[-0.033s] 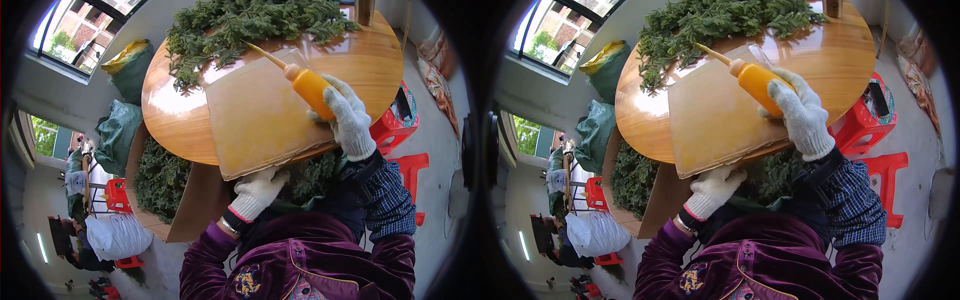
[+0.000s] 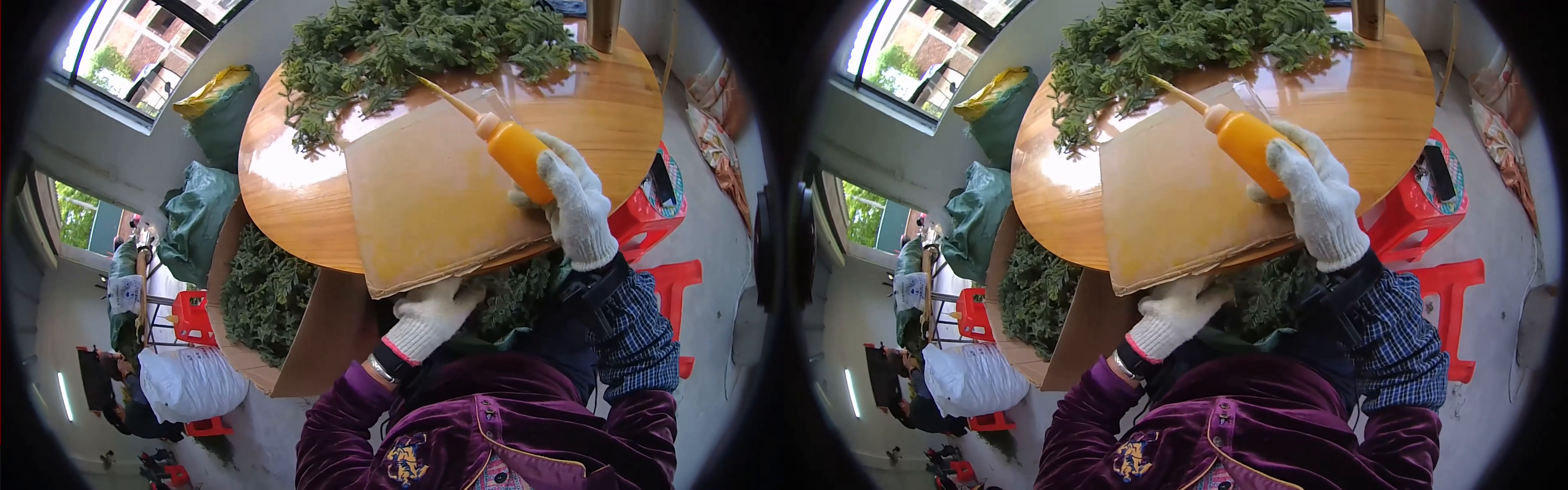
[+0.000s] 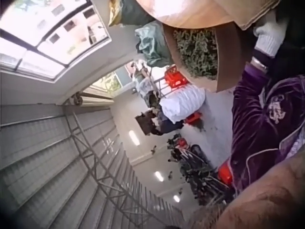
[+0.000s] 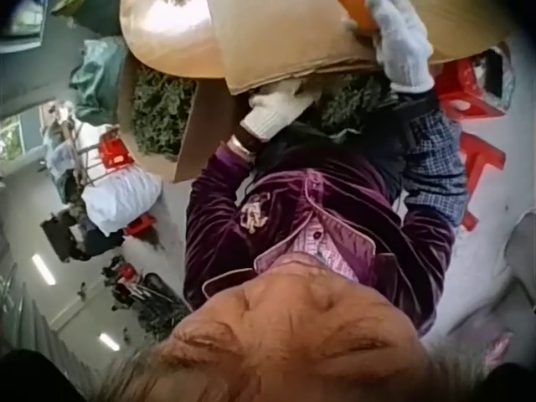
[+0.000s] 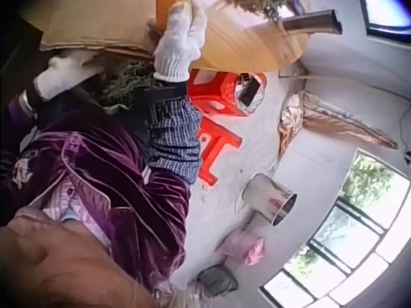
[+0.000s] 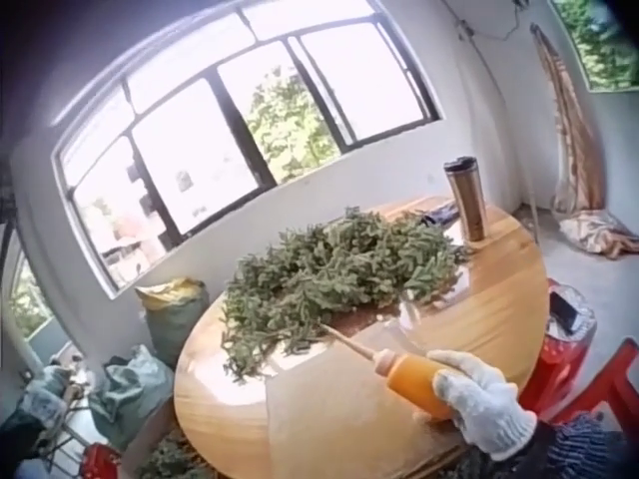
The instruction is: The person applies glue from a bottle onto small artificial branches on a piece of cardboard and then presses them onto a large wreath.
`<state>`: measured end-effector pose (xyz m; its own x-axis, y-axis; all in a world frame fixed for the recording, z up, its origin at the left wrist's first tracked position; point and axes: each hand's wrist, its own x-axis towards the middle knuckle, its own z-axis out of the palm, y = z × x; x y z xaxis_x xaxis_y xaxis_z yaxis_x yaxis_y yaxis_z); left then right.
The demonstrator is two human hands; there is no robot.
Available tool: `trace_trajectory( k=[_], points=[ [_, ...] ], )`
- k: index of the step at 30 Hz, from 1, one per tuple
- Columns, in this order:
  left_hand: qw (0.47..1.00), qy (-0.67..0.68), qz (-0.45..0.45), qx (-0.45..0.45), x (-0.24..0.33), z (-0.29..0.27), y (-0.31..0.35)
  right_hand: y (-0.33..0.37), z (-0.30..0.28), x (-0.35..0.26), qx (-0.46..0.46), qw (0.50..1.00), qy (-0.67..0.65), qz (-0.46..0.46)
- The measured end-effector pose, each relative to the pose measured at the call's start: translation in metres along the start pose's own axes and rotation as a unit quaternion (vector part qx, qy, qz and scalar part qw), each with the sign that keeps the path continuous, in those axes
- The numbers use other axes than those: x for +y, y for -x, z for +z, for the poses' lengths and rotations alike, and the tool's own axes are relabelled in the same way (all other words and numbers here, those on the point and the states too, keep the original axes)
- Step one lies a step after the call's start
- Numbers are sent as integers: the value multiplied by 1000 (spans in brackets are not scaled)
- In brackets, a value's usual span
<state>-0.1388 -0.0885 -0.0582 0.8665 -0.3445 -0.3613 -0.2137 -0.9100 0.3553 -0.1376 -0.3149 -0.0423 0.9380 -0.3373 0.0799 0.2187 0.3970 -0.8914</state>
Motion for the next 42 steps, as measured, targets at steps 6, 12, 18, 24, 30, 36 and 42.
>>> trace_trajectory(
  k=[6,12,18,24,30,36,42],
  points=[
    [972,120,199,-33,12,-32,34,-11,-31,6,-29,982,-183,43],
    [935,108,231,247,-27,-118,-1,-3,-21,1,-7,986,-165,24],
    [904,-163,24,395,-79,-173,-119,-7,-16,-6,-57,992,-112,19],
    [912,-195,-162,323,-32,-184,-162,-2,-11,-9,-1,997,-64,47],
    [950,-73,-98,288,-106,-188,-204,-4,-7,-14,29,995,-59,76],
    [891,365,47,265,-94,-197,-135,-5,-6,-16,51,995,-41,72],
    [812,544,180,112,-54,-174,-74,-7,-13,-12,26,997,-43,63]
  ],
)
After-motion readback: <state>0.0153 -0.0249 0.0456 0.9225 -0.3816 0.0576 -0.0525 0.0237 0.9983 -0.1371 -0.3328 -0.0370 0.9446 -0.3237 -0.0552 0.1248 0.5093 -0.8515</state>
